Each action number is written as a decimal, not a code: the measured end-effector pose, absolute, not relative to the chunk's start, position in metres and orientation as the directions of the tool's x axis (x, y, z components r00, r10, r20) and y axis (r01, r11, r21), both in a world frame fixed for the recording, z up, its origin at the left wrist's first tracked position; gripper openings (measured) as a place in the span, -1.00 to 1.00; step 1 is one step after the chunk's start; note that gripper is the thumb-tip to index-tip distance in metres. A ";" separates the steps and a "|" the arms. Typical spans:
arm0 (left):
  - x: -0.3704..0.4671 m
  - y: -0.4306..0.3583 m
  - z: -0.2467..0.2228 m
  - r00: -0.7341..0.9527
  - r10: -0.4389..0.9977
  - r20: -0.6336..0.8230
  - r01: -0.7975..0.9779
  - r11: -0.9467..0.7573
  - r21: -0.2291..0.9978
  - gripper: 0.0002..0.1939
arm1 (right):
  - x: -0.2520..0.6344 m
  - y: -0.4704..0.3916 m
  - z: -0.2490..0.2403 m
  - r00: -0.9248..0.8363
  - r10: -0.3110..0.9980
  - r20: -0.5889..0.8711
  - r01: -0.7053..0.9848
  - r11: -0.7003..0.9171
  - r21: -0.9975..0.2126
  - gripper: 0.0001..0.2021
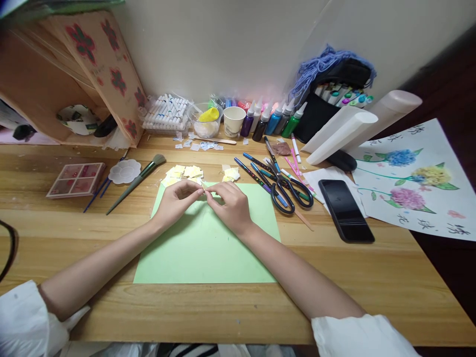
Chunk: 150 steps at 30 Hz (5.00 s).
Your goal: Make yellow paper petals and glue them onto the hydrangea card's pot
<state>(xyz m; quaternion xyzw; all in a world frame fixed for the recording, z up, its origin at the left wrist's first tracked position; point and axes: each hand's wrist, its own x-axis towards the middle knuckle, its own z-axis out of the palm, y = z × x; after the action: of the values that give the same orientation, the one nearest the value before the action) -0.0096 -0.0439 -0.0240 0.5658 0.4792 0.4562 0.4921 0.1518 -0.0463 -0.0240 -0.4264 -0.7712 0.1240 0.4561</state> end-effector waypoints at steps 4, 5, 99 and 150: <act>-0.009 -0.043 -0.021 0.115 0.993 0.016 0.079 -0.025 0.997 -0.81 | 0.152 -0.047 -0.024 -0.236 0.745 0.624 0.558 0.630 -0.541 -0.92; -0.009 -0.043 -0.021 0.116 0.993 0.013 0.079 -0.023 0.997 -0.81 | 0.152 -0.047 -0.024 -0.239 0.742 0.627 0.560 0.633 -0.535 -0.92; -0.005 -0.048 -0.016 0.136 0.979 0.149 0.361 -0.189 0.913 -0.87 | 0.152 -0.038 -0.028 -0.077 0.960 0.271 0.273 0.281 -0.920 -0.94; -0.008 -0.043 -0.027 0.144 0.988 0.055 0.143 -0.076 0.987 -0.78 | 0.153 -0.044 -0.027 -0.177 0.894 0.411 0.314 0.447 -0.838 -0.87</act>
<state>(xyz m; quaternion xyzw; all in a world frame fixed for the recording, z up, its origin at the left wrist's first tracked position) -0.0078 -0.0426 -0.0265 0.5856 0.4826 0.4415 0.4788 0.1527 -0.0441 -0.0271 -0.4287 -0.7043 0.3042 0.4770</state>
